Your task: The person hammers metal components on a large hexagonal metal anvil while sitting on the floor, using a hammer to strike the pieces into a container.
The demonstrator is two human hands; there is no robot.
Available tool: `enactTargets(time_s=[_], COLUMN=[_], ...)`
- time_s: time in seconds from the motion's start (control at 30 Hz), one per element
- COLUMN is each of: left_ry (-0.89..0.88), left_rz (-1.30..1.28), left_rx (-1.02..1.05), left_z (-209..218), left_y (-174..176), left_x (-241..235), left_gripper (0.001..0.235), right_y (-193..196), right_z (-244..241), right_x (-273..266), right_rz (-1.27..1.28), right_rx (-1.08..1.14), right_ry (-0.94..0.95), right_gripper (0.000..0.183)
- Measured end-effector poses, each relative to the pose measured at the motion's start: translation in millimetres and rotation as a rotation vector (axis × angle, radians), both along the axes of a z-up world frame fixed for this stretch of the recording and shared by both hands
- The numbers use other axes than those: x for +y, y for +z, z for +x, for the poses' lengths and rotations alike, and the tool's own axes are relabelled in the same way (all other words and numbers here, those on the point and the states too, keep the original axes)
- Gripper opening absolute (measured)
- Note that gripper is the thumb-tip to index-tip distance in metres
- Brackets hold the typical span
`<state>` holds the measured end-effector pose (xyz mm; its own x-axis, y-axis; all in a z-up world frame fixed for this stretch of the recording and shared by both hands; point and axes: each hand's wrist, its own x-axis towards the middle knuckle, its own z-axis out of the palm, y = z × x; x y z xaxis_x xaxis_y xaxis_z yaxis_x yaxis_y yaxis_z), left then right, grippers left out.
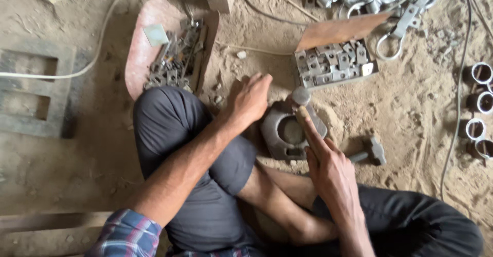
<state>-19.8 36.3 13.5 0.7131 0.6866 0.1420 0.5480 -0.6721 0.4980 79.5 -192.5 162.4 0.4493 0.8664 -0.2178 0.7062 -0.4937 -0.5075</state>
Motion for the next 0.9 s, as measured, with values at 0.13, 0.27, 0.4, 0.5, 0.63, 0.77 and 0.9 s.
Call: enactTargets(time_s=[0.13,0.27,0.4,0.5,0.63,0.77,0.9], left_ry=[-0.02,-0.144,-0.153,-0.097,0.049,0.035,-0.021], left_rz=[-0.262,-0.481,-0.675,-0.721,-0.773,-0.772,-0.712], left_rx=[0.015,-0.173,-0.199,-0.193,-0.358,-0.417,-0.33], left_z=[9,25,24,28,25,21,22], left_y=[15,4,4,1,-7,-10,1], left_x=[-7,-6,-7,-4,3,2,-8], left_gripper=[0.041,0.046,0.024,0.02,0.008,0.013,0.032], right_y=[7,-1,-21,-32,-20,-10,-8], right_z=[3,8,13,13,18,28,31], right_x=[4,3,-7,-15,-22,-18,-16], right_rz=[0.053,-0.038,0.038,0.261,0.008,0.054,-0.01], right_rx=[0.032,0.105,0.148,0.1,0.113,0.096,0.131], right_ry=[-0.006,-0.065,-0.065,0.001,-0.083,-0.022,-0.028], right_gripper=[0.075,0.074,0.072,0.069,0.071,0.072,0.069])
